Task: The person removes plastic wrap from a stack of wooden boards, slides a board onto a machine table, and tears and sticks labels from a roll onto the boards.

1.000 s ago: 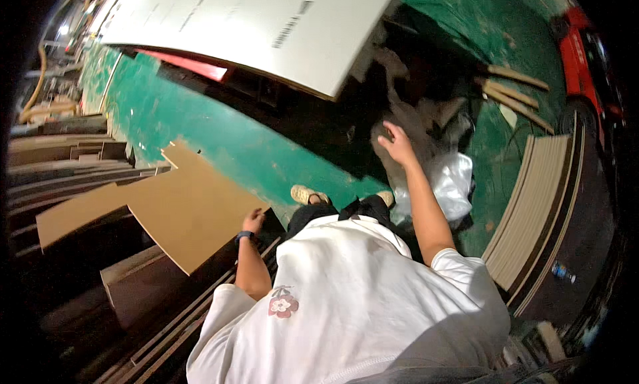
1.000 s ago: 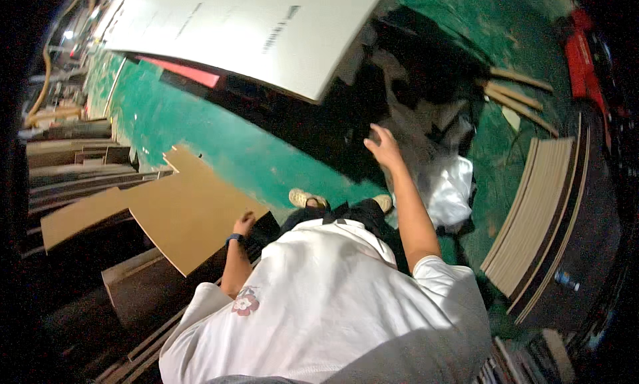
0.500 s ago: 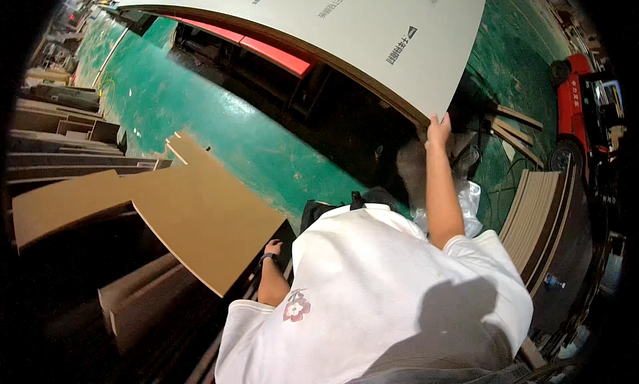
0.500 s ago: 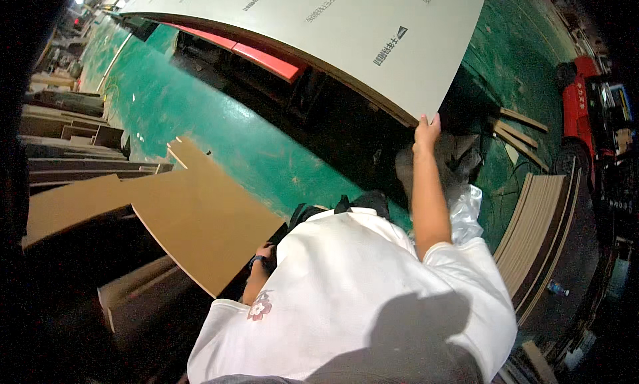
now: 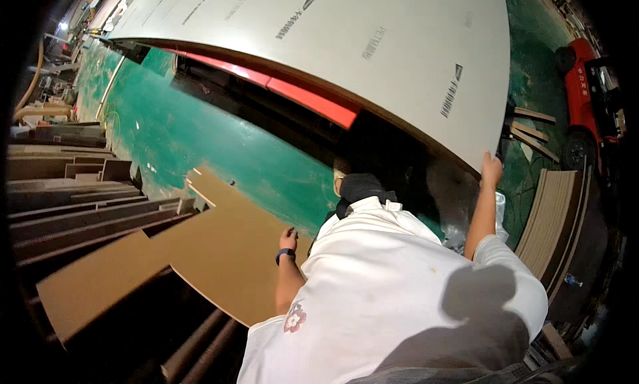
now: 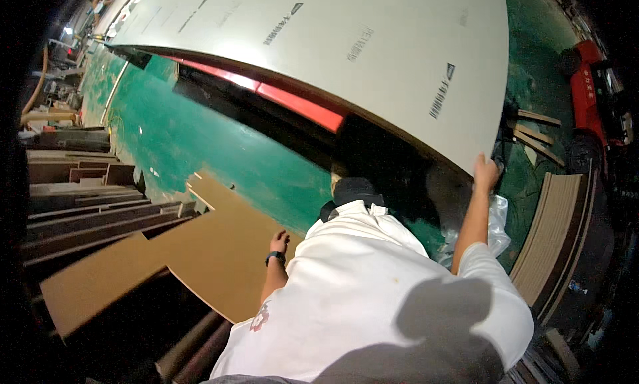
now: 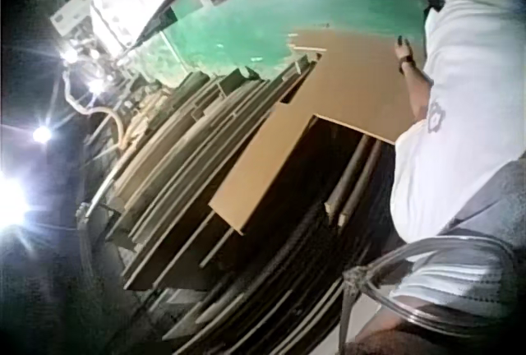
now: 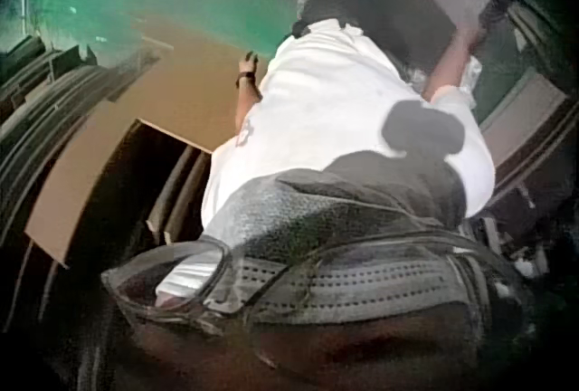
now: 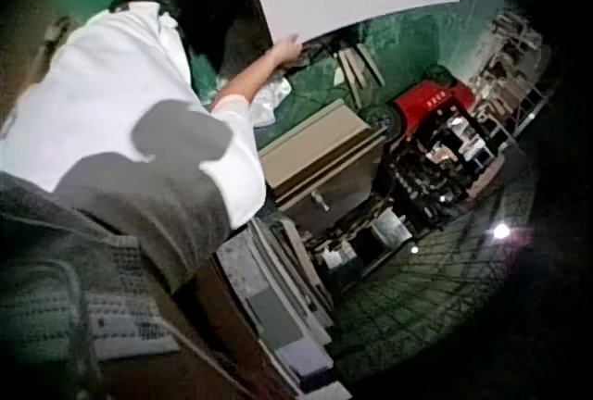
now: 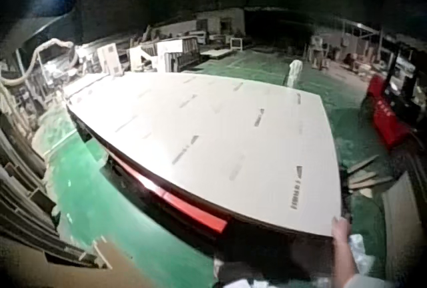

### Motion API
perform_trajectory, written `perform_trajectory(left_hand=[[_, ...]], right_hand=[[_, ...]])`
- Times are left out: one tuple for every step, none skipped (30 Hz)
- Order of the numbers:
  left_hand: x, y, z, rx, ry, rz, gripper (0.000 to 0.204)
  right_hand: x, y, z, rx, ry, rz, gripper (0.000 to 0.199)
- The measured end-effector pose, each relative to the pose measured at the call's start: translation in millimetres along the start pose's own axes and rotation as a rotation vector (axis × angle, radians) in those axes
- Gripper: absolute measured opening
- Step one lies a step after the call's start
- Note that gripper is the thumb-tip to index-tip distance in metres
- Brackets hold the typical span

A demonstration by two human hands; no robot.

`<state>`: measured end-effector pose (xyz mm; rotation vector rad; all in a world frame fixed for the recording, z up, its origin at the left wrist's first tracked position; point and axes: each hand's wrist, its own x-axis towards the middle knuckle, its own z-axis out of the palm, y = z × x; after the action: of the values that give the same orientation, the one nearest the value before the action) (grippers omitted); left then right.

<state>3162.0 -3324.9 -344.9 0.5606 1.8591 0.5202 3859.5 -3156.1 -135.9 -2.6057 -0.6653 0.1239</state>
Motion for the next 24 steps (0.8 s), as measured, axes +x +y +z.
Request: perform_trajectory(left_hand=[[12, 18, 1, 0.02, -0.041, -0.038, 0.036], [31, 24, -13, 0.089, -0.109, -0.02, 0.037], [43, 26, -27, 0.015, -0.147, -0.109, 0.036], [62, 26, -41, -0.034, -0.153, -0.125, 0.036], [84, 39, -54, 0.003, -0.166, -0.148, 0.036], [109, 70, -62, 0.141, -0.163, -0.148, 0.034], [129, 110, -60, 0.217, -0.137, -0.049, 0.032], [136, 154, -59, 0.217, -0.141, -0.01, 0.03], [154, 169, -84, 0.245, -0.096, 0.178, 0.029], [151, 232, -54, 0.296, -0.081, 0.407, 0.03], [135, 290, -34, 0.276, -0.124, 0.529, 0.03], [126, 324, -32, 0.078, -0.192, 0.64, 0.031], [86, 389, -11, 0.045, -0.271, 0.748, 0.03], [54, 443, 1, 0.018, -0.358, 0.896, 0.031], [37, 484, 15, 0.129, -0.365, 1.125, 0.03], [11, 518, 30, 0.075, -0.44, 1.158, 0.03], [6, 532, 45, 0.104, -0.476, 1.199, 0.029], [2, 544, 72, 0.123, -0.514, 1.25, 0.028], [-5, 551, 96, 0.193, -0.54, 1.289, 0.027], [-16, 551, 125, 0.26, -0.572, 1.326, 0.026], [-17, 545, 148, 0.233, -0.558, 1.451, 0.023], [-30, 541, 172, 0.334, -0.51, 1.628, 0.021], [-38, 534, 195, 0.347, -0.47, 1.719, 0.021], [-42, 523, 219, 0.351, -0.421, 1.812, 0.021]], right_hand=[[-2, -8, -16, -0.097, 0.0, 0.049, 0.065], [-6, -23, -21, -0.182, -0.019, 0.093, 0.068], [-10, -33, -16, -0.172, -0.016, 0.123, 0.068], [-10, -43, -9, -0.178, -0.024, 0.175, 0.07], [-12, -43, -7, -0.187, -0.017, 0.253, 0.072], [4, -16, 12, -0.08, 0.078, 0.246, 0.071], [14, 6, 24, -0.089, 0.166, 0.277, 0.071], [-6, -31, 14, -0.099, 0.073, 0.392, 0.073], [-31, -94, -2, -0.104, -0.055, 0.477, 0.075], [-21, -68, -2, -0.156, -0.005, 0.46, 0.077], [-14, -45, 0, -0.213, 0.033, 0.442, 0.078], [-24, -67, -12, -0.195, -0.107, 0.464, 0.078], [-30, -63, -12, -0.107, 0.097, 0.479, 0.076], [-18, -43, -3, -0.231, 0.132, 0.436, 0.072], [-14, -42, -3, -0.24, 0.239, 0.417, 0.07], [-18, -50, 7, -0.255, 0.324, 0.378, 0.068], [-26, -51, 9, -0.278, 0.359, 0.416, 0.066], [-24, -51, 7, -0.296, 0.405, 0.45, 0.064], [-30, -53, 2, -0.236, 0.389, 0.488, 0.061], [-36, -50, -10, -0.183, 0.379, 0.527, 0.058], [-40, -53, -7, -0.117, 0.526, 0.404, 0.05], [-46, -48, -5, -0.063, 0.684, 0.294, 0.042], [-46, -44, 4, 0.07, 0.784, 0.211, 0.035], [-39, -39, 11, 0.203, 0.886, 0.116, 0.029]])
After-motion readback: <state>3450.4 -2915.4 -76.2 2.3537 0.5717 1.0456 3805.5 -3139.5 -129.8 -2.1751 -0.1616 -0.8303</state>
